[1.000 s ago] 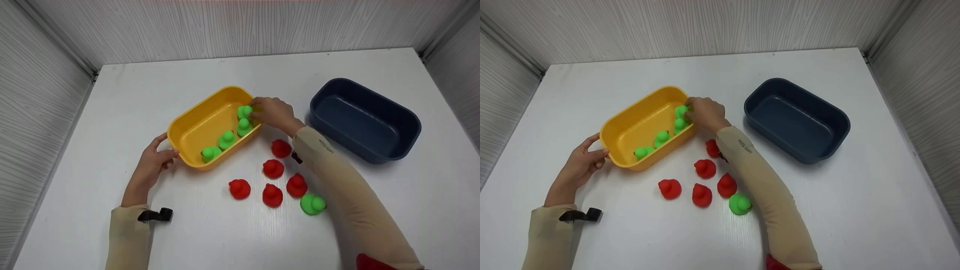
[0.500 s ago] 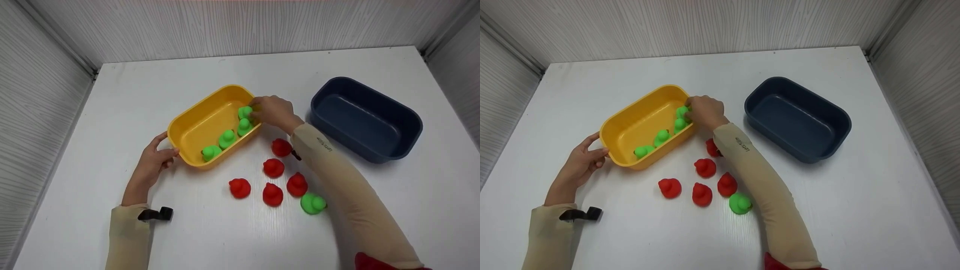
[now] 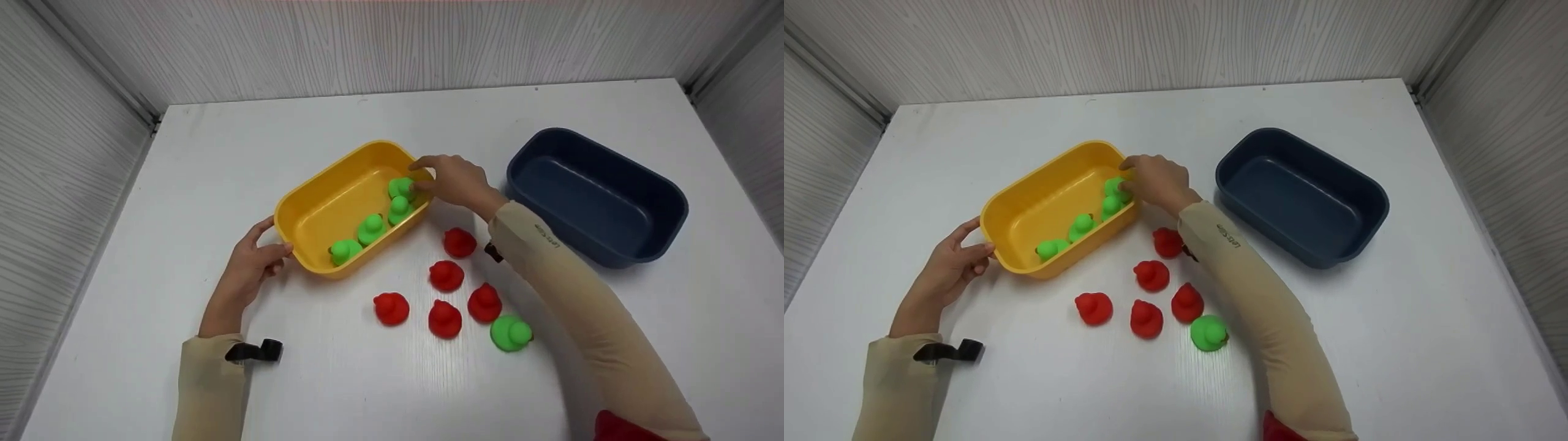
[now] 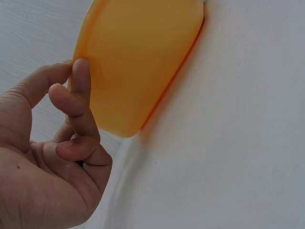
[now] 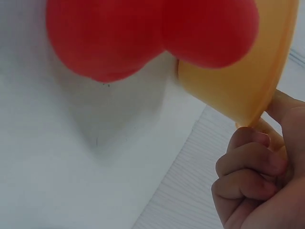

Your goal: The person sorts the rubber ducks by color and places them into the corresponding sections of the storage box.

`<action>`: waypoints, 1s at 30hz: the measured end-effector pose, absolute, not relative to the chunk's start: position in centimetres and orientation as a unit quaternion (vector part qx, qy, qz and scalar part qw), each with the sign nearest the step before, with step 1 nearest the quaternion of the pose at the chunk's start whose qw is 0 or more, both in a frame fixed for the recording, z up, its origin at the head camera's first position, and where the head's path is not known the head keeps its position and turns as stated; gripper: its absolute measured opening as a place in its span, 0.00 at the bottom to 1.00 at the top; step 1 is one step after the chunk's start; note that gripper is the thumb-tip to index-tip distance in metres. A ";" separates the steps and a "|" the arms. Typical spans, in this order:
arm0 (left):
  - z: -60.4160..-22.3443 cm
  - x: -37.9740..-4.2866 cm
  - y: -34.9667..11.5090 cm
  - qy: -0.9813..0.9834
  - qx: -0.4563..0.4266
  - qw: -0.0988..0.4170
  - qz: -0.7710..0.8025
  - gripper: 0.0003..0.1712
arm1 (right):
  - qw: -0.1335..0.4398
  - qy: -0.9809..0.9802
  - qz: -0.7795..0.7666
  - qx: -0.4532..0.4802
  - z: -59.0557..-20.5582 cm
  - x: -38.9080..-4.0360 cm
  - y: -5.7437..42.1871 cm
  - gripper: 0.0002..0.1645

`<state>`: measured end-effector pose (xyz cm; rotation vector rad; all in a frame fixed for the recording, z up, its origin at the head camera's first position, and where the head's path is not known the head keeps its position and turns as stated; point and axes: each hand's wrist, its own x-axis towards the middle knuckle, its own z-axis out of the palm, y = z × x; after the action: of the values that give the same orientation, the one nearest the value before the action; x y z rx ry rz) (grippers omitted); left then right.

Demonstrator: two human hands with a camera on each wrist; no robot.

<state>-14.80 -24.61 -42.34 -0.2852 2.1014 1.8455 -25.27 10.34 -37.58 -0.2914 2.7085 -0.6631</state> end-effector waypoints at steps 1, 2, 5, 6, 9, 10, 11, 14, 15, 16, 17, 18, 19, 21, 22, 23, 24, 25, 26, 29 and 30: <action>-42.4 -14.8 -24.6 0.738 -0.098 0.164 0.647 0.44 | 0.166 0.951 -0.240 -0.104 -37.5 -25.1 10.5 0.27; -42.4 -14.8 -24.6 0.738 -0.097 0.164 0.647 0.44 | 0.164 0.949 -0.248 -0.104 -37.5 -25.0 10.6 0.28; -42.5 -14.8 -24.7 0.738 -0.094 0.165 0.647 0.44 | 0.161 0.943 -0.272 -0.101 -37.3 -24.5 11.0 0.29; -42.5 -14.8 -24.7 0.738 -0.094 0.165 0.647 0.44 | 0.159 0.941 -0.282 -0.098 -37.2 -24.3 11.1 0.30; -42.5 -14.7 -24.7 0.736 -0.097 0.165 0.649 0.45 | 0.147 0.932 -0.317 -0.095 -36.8 -23.5 11.5 0.32; -42.5 -14.8 -24.7 0.735 -0.098 0.165 0.650 0.45 | 0.143 0.928 -0.332 -0.093 -36.7 -23.2 11.7 0.32; -42.5 -14.8 -24.7 0.734 -0.100 0.165 0.651 0.45 | 0.139 0.922 -0.348 -0.092 -36.6 -22.8 11.8 0.32; -42.4 -14.8 -24.7 0.734 -0.100 0.166 0.651 0.45 | 0.130 0.903 -0.400 -0.091 -36.4 -21.6 12.4 0.30; -42.4 -14.8 -24.8 0.733 -0.098 0.164 0.652 0.45 | 0.130 0.895 -0.417 -0.091 -36.3 -21.1 12.6 0.30; -42.4 -14.8 -24.8 0.732 -0.097 0.164 0.654 0.44 | 0.133 0.889 -0.429 -0.088 -36.3 -20.6 12.8 0.29; -42.3 -14.8 -24.8 0.732 -0.096 0.162 0.655 0.44 | 0.134 0.883 -0.440 -0.087 -36.3 -20.2 13.0 0.29; -42.3 -14.8 -24.8 0.732 -0.093 0.161 0.656 0.44 | 0.137 0.880 -0.448 -0.085 -36.3 -19.7 13.2 0.29; -42.3 -14.8 -24.8 0.731 -0.092 0.160 0.657 0.44 | 0.141 0.876 -0.453 -0.084 -36.3 -19.2 13.4 0.29; -42.3 -14.8 -24.8 0.729 -0.091 0.160 0.659 0.44 | 0.153 0.872 -0.458 -0.084 -36.3 -18.2 13.8 0.29; -42.4 -14.8 -24.8 0.730 -0.092 0.160 0.659 0.44 | 0.157 0.870 -0.460 -0.084 -36.3 -17.7 14.1 0.28; -42.4 -14.8 -24.8 0.729 -0.092 0.160 0.659 0.44 | 0.160 0.868 -0.461 -0.088 -36.3 -17.2 14.3 0.28; -42.4 -14.8 -24.8 0.729 -0.092 0.161 0.659 0.44 | 0.162 0.867 -0.463 -0.092 -36.4 -16.7 14.6 0.27; -42.4 -14.8 -24.8 0.729 -0.093 0.161 0.659 0.44 | 0.164 0.865 -0.463 -0.100 -36.6 -16.1 15.0 0.26; -42.4 -14.8 -24.8 0.729 -0.093 0.161 0.659 0.43 | 0.163 0.865 -0.463 -0.107 -36.7 -15.6 15.3 0.26; -42.4 -14.8 -24.7 0.728 -0.091 0.162 0.660 0.44 | 0.161 0.864 -0.458 -0.131 -37.0 -13.9 16.5 0.25; -42.4 -14.8 -24.7 0.728 -0.092 0.162 0.660 0.44 | 0.161 0.865 -0.456 -0.138 -37.1 -13.3 16.9 0.26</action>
<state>-14.78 -24.74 -42.44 -0.2625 2.0767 1.8831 -13.35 16.88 -37.13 -0.3947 2.4689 -1.3012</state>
